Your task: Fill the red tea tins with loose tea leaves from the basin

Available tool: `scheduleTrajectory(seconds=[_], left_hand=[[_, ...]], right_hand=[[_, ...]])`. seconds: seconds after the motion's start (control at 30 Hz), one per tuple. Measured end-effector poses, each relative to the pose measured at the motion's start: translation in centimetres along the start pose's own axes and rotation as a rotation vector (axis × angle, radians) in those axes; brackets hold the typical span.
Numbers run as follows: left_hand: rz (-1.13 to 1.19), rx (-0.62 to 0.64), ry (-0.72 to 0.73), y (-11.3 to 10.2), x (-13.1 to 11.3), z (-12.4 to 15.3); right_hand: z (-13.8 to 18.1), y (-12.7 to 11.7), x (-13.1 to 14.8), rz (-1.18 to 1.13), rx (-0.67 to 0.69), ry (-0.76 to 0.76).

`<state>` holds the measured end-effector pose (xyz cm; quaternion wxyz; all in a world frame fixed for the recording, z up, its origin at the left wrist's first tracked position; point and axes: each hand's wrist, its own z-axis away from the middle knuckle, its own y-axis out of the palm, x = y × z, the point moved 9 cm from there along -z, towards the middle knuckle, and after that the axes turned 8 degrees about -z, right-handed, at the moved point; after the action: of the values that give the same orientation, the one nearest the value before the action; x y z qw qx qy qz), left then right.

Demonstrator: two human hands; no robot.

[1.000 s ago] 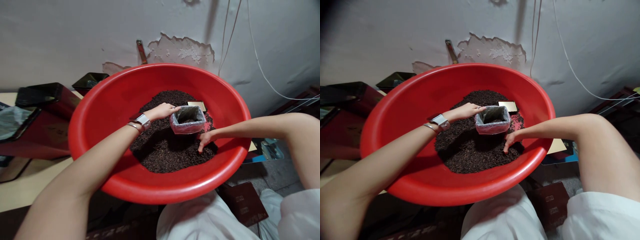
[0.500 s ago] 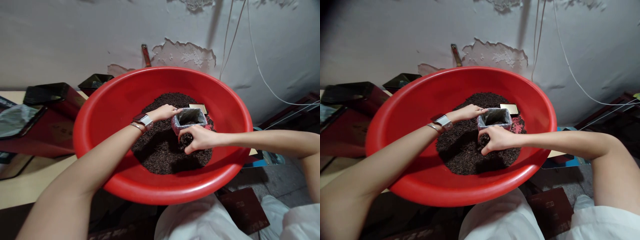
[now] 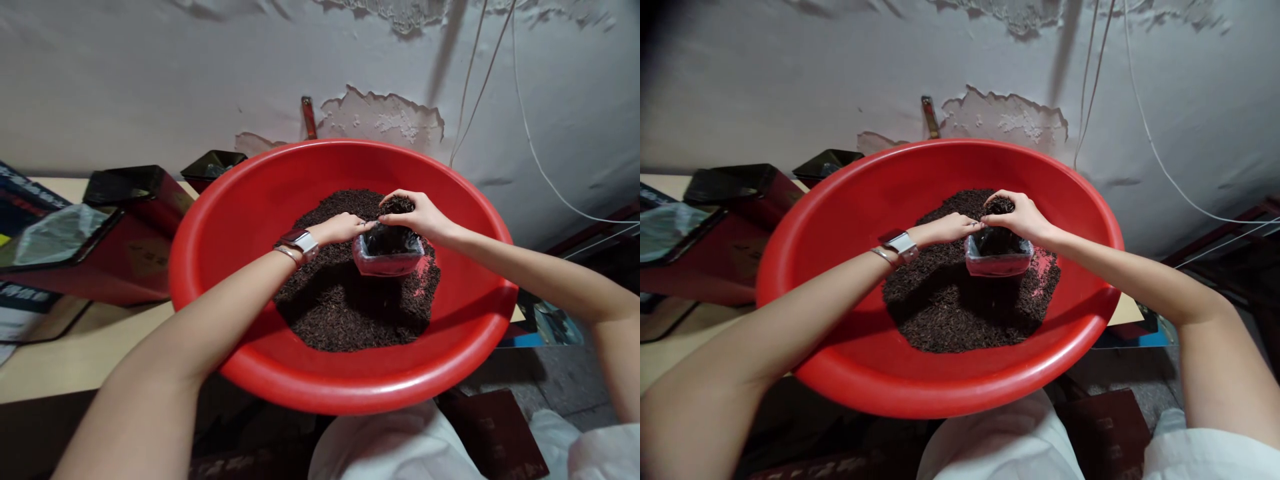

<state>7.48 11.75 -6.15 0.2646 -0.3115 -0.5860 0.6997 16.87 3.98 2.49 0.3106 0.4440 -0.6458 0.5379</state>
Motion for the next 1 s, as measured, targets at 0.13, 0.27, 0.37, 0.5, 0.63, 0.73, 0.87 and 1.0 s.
scheduleTrajectory(seconds=[0.13, 0.27, 0.37, 0.5, 0.63, 0.73, 0.87, 1.0], left_hand=[[0.02, -0.005, 0.004, -0.1, 0.0, 0.1], [0.029, -0.011, 0.03, 0.0, -0.1, -0.1], [0.022, -0.008, 0.033, 0.2, 0.0, -0.1], [0.018, -0.013, 0.043, 0.2, 0.1, -0.2], [-0.003, -0.017, 0.022, 0.1, 0.2, -0.2], [-0.005, -0.015, 0.015, 0.0, 0.0, -0.1], [0.003, -0.004, 0.0, -0.1, -0.2, 0.1], [-0.01, -0.014, 0.002, -0.2, -0.2, 0.1]], right_hand=[[0.0, -0.3, -1.3, 0.004, -0.014, 0.008], [0.2, -0.7, -1.5, 0.055, -0.028, 0.0], [0.3, -0.7, -1.3, 0.093, 0.017, -0.002], [0.6, 0.3, 0.3, 0.299, 0.15, -0.099], [2.8, 3.5, 4.0, 0.641, 0.32, -0.377], [6.4, 7.6, 4.9, 0.824, 0.584, -0.509], [11.0, 12.8, 2.0, 0.926, 0.956, -0.472], [9.8, 18.3, -2.2, 0.835, 1.007, -0.281]])
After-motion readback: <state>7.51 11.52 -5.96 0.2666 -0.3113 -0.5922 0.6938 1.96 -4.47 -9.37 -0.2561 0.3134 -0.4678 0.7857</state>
